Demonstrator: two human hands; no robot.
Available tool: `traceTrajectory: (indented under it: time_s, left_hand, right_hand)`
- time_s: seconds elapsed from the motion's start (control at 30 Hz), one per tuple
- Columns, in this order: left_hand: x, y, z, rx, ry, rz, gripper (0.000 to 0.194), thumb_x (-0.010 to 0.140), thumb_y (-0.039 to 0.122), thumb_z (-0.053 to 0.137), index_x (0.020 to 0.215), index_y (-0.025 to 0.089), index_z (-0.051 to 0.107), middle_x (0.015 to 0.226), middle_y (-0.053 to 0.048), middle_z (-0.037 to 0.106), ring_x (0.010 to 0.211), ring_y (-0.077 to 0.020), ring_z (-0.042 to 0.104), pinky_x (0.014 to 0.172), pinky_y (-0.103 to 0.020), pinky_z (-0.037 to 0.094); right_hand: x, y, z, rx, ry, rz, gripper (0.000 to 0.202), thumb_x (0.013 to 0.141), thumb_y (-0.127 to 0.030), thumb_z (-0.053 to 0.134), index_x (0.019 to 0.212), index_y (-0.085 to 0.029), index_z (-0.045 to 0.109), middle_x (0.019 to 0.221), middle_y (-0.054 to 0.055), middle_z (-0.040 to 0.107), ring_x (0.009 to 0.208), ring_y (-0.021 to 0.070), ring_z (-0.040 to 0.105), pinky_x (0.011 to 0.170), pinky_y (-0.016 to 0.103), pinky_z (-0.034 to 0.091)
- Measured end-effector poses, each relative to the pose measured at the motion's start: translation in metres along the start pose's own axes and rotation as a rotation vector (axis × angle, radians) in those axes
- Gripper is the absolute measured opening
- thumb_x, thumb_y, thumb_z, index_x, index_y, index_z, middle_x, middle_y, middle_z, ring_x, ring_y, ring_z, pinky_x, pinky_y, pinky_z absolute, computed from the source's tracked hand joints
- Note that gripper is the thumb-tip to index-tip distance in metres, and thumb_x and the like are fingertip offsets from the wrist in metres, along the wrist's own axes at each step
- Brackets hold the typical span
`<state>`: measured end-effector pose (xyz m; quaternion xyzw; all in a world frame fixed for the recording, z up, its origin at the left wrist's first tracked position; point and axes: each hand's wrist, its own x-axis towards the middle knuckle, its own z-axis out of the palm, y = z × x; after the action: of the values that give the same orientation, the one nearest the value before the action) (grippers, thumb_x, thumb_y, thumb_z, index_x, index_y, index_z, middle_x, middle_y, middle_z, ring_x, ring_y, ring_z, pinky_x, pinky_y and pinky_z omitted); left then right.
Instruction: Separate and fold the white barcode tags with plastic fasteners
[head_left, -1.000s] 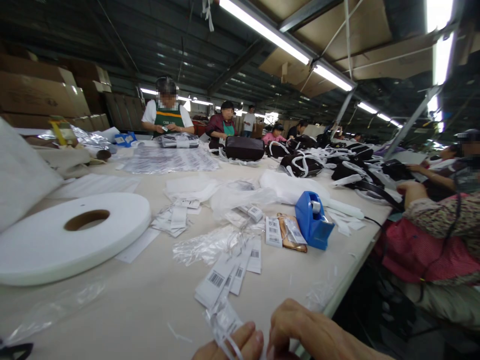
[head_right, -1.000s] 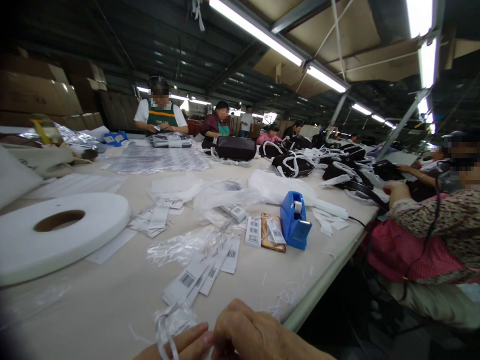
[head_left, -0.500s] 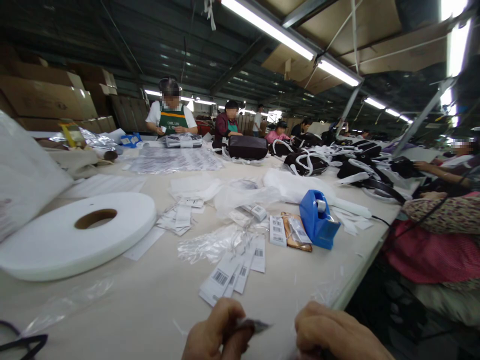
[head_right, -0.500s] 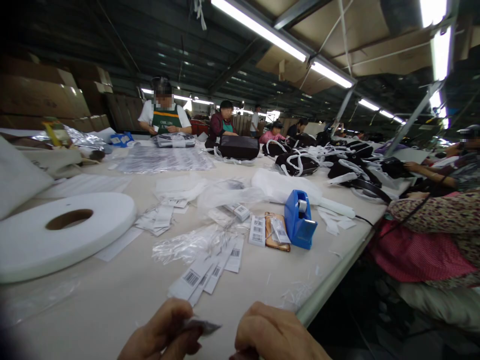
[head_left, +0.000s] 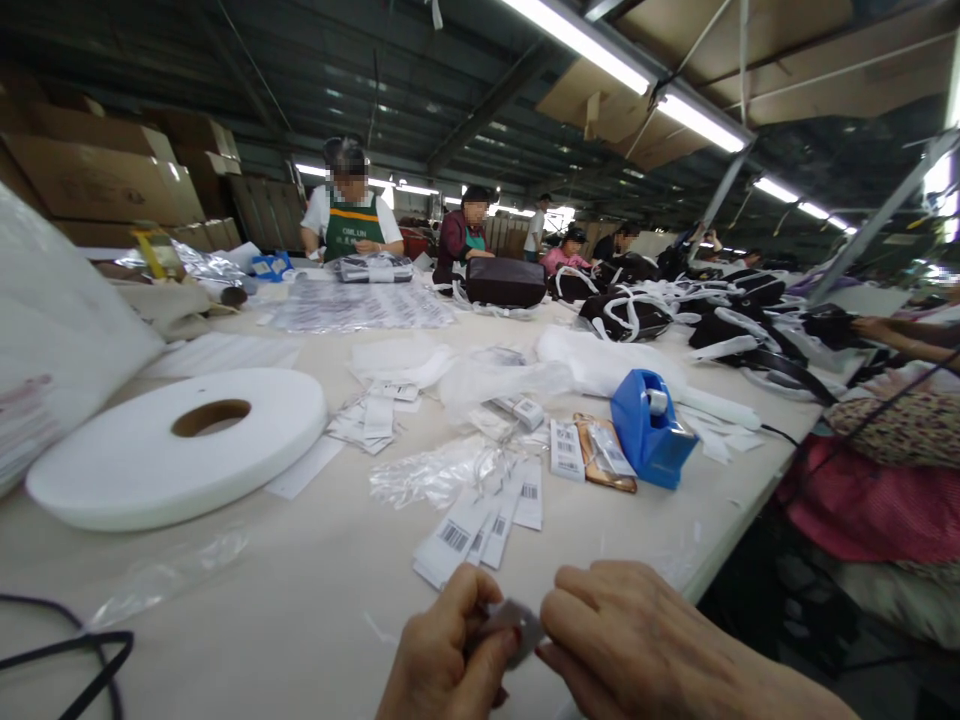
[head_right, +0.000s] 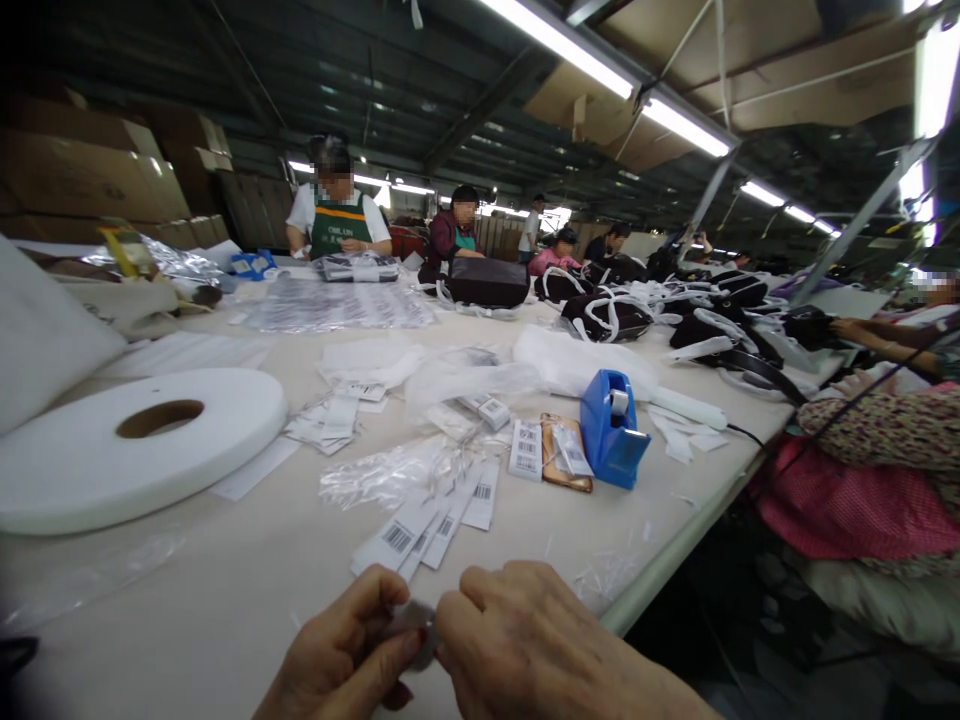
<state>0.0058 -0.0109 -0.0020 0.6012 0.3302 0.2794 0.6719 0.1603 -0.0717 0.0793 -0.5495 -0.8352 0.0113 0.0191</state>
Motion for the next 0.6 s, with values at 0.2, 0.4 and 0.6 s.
traceTrajectory:
  time_s: [0.2, 0.4, 0.6]
  left_hand:
    - [0.002, 0.003, 0.0, 0.084, -0.006, -0.034, 0.012, 0.075, 0.031, 0.048, 0.072, 0.021, 0.043, 0.058, 0.004, 0.052, 0.051, -0.0105, 0.046, 0.05, -0.021, 0.041]
    - [0.001, 0.005, 0.002, 0.131, -0.029, -0.054, 0.012, 0.074, 0.032, 0.045, 0.072, 0.022, 0.039, 0.055, 0.005, 0.047, 0.05, -0.0114, 0.044, 0.049, -0.023, 0.037]
    - [0.001, 0.017, 0.004, 0.26, -0.011, -0.022, 0.01, 0.066, 0.021, 0.049, 0.068, 0.021, 0.039, 0.053, 0.007, 0.039, 0.049, -0.0095, 0.035, 0.047, -0.023, 0.026]
  right_hand:
    - [0.004, 0.005, 0.009, 0.086, -0.022, 0.032, 0.01, 0.081, -0.01, 0.049, 0.08, -0.02, 0.052, 0.078, 0.001, 0.06, 0.066, 0.016, 0.057, 0.061, 0.027, 0.043]
    - [0.006, 0.005, 0.013, 0.095, -0.059, 0.085, 0.011, 0.083, -0.011, 0.046, 0.078, -0.02, 0.049, 0.076, 0.0, 0.059, 0.065, 0.0166, 0.057, 0.06, 0.027, 0.041]
    - [0.005, 0.003, 0.016, 0.122, -0.104, 0.136, 0.01, 0.083, -0.013, 0.045, 0.08, -0.02, 0.051, 0.078, 0.001, 0.06, 0.069, 0.0179, 0.06, 0.063, 0.029, 0.043]
